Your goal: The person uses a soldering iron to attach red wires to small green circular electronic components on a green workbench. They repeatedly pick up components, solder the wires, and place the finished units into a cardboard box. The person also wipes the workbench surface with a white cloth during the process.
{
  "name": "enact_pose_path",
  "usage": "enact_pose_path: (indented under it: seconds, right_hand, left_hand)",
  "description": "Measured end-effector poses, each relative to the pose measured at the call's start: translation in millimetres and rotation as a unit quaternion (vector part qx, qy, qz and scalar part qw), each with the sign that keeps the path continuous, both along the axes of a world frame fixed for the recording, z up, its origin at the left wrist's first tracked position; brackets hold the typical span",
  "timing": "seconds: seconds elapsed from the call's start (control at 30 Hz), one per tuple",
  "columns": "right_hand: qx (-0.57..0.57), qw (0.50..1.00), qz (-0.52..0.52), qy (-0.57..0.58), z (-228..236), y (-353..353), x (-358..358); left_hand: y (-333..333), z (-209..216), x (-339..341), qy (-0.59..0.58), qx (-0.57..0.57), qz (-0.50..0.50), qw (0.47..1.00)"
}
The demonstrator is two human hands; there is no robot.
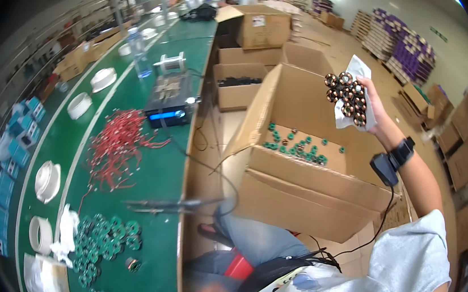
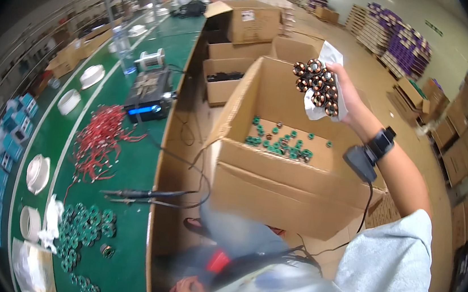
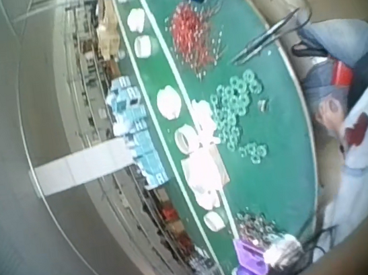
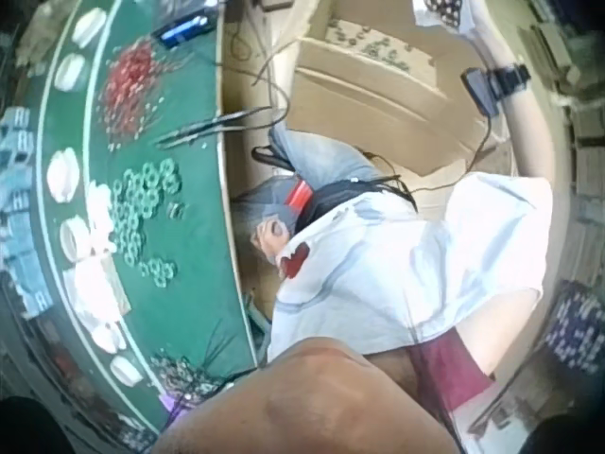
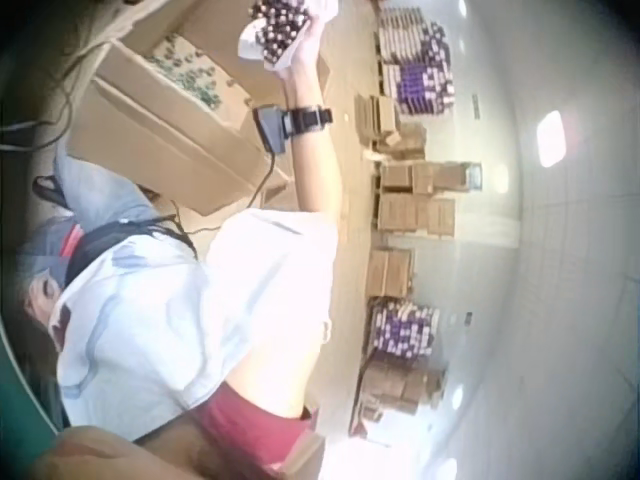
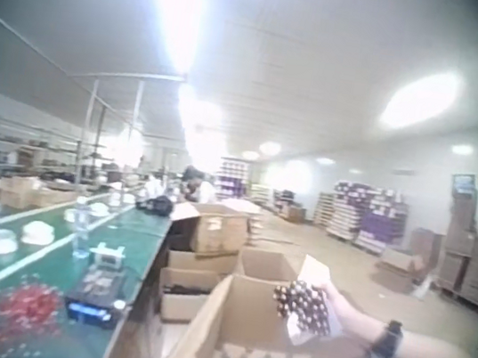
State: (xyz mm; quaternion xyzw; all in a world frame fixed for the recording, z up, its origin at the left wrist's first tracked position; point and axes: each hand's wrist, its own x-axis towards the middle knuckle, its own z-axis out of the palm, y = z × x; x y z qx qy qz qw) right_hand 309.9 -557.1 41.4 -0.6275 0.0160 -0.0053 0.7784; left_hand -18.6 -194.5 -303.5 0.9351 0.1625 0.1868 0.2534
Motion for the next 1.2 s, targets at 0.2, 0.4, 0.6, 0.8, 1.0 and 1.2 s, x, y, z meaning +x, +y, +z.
enact_pose_path:
  seconds: [0.2, 0.4, 0.6, 0.8, 1.0, 1.2]
  right_hand:
    - [-0.119, 0.983, -0.088, 0.111, -105, -129, 73]
    - [-0.522, 0.846, 0.038, 0.099, -239, -171, 99]
    - [-0.706, 0.702, 0.079, 0.049, -307, -140, 84]
    - [-0.724, 0.683, -0.046, -0.089, -338, -136, 79]
    - [-0.412, 0.896, -0.059, 0.153, -309, -173, 115]
    - [0.335, 0.932, 0.021, 0.138, -175, -173, 133]
  left_hand:
    - [-3, 5, 3, 0.091, 0.121, 0.017, 0.988]
    - [-10, 11, 13, 0.126, 0.104, 0.029, 0.986]
    - [-2, 2, 11, 0.109, 0.140, 0.018, 0.984]
    - [1, -5, 18, 0.177, 0.104, 0.074, 0.976]
    - [8, -5, 20, 0.162, 0.116, 0.035, 0.979]
    - [-7, 9, 33, 0.128, 0.083, 0.057, 0.987]
